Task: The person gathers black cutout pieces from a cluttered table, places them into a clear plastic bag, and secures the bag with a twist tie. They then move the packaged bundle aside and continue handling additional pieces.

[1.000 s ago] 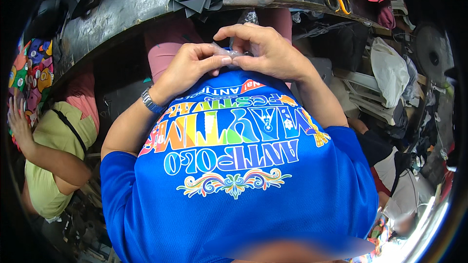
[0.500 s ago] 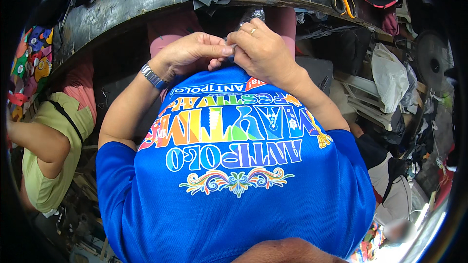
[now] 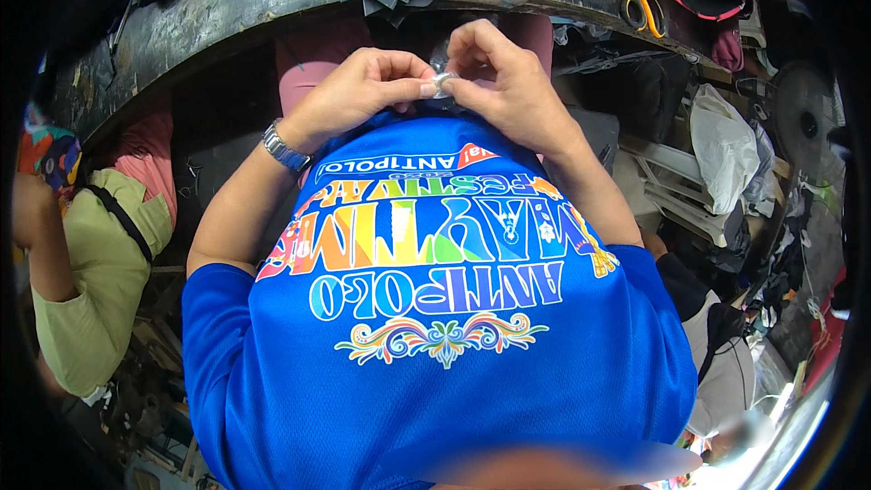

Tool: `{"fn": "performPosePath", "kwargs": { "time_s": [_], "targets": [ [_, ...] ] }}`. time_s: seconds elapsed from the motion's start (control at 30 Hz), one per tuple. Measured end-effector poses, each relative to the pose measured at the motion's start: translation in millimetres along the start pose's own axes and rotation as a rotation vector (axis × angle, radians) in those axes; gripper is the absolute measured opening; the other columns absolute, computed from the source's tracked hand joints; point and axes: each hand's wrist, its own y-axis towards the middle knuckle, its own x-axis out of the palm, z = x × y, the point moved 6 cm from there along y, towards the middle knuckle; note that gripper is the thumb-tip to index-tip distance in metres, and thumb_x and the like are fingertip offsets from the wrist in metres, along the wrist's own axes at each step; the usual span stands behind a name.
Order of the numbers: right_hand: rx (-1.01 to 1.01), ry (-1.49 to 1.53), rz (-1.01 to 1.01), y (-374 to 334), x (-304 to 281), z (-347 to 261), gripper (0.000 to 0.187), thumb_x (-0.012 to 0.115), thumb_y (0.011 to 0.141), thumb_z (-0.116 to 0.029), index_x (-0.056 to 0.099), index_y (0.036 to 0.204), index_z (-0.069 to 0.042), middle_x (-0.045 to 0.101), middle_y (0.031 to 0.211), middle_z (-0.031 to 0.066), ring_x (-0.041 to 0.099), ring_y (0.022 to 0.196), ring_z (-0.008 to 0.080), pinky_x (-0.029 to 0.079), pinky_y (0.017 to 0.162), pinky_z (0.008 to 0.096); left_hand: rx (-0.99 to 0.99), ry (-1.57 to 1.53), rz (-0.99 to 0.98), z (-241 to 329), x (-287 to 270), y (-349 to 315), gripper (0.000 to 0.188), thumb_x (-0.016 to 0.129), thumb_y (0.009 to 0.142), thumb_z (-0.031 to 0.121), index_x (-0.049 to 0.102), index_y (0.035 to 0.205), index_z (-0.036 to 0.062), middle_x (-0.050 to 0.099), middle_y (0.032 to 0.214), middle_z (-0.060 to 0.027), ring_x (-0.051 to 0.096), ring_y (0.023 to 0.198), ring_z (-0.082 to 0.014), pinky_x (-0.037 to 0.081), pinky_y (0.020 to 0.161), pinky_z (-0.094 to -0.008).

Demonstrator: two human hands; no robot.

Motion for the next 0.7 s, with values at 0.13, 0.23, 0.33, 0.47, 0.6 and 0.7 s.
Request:
{"fn": "performPosePath", "kwargs": {
  "time_s": [0.13, 0.23, 0.33, 0.47, 0.6, 0.7],
  "targets": [
    [-0.045, 0.077, -0.040, 0, 0, 8, 0.019, 0.066, 0.087, -0.002, 0.059, 0.105, -0.001, 0.064, 0.093, 0.0050, 0.062, 0.085, 0.0095, 0.052, 0.076, 0.0244, -0.124, -0.448, -0.009, -20, 4, 0, 0.023, 0.070, 0.090, 0.019, 0.068, 0.107, 0.0032, 0.064, 0.088, 0.0014, 0.053, 0.072, -0.0039, 0.049, 0.074, -0.0195],
    [-0.022, 0.255, 0.055, 1, 1, 16, 0.013, 0.065, 0.088, -0.001, 0.062, 0.100, -0.001, 0.064, 0.092, 0.0038, 0.063, 0.086, 0.0091, 0.052, 0.074, 0.0237, -0.158, -0.706, -0.105, -23, 11, 2, 0.026, 0.068, 0.091, 0.015, 0.065, 0.113, 0.0017, 0.064, 0.095, 0.0000, 0.053, 0.072, -0.0037, 0.053, 0.080, -0.0230],
    [-0.028, 0.078, 0.062, 2, 2, 15, 0.012, 0.064, 0.087, 0.002, 0.063, 0.098, -0.001, 0.065, 0.093, 0.0066, 0.064, 0.085, 0.0137, 0.052, 0.073, 0.0254, -0.157, -0.732, -0.096, -26, 11, 3, 0.028, 0.066, 0.092, 0.014, 0.062, 0.117, 0.0002, 0.061, 0.095, 0.0011, 0.049, 0.070, -0.0028, 0.053, 0.082, -0.0250],
    [-0.338, -0.327, 0.234, -5, -1, -12, 0.015, 0.067, 0.079, 0.005, 0.065, 0.094, 0.001, 0.065, 0.092, 0.0135, 0.065, 0.084, 0.0262, 0.052, 0.074, 0.0308, -0.150, -0.762, -0.016, -29, 8, 2, 0.026, 0.062, 0.095, 0.014, 0.062, 0.118, 0.0004, 0.061, 0.093, 0.0019, 0.050, 0.070, -0.0028, 0.053, 0.082, -0.0246],
    [-0.473, -0.465, 0.309, -11, 2, -24, 0.016, 0.070, 0.076, 0.005, 0.066, 0.090, 0.001, 0.065, 0.089, 0.0118, 0.064, 0.083, 0.0255, 0.052, 0.071, 0.0318, -0.124, -0.754, 0.009, -31, 10, 5, 0.024, 0.062, 0.095, 0.015, 0.063, 0.115, 0.0010, 0.061, 0.093, 0.0021, 0.052, 0.072, -0.0027, 0.054, 0.081, -0.0240],
    [-0.518, -0.495, 0.323, -9, 3, -25, 0.016, 0.070, 0.073, 0.006, 0.065, 0.086, 0.000, 0.064, 0.087, 0.0113, 0.063, 0.080, 0.0256, 0.051, 0.069, 0.0327, -0.061, -0.615, 0.072, -29, 7, 7, 0.022, 0.065, 0.094, 0.015, 0.064, 0.111, 0.0016, 0.061, 0.090, 0.0015, 0.053, 0.072, -0.0029, 0.055, 0.081, -0.0246]
  ]
}}
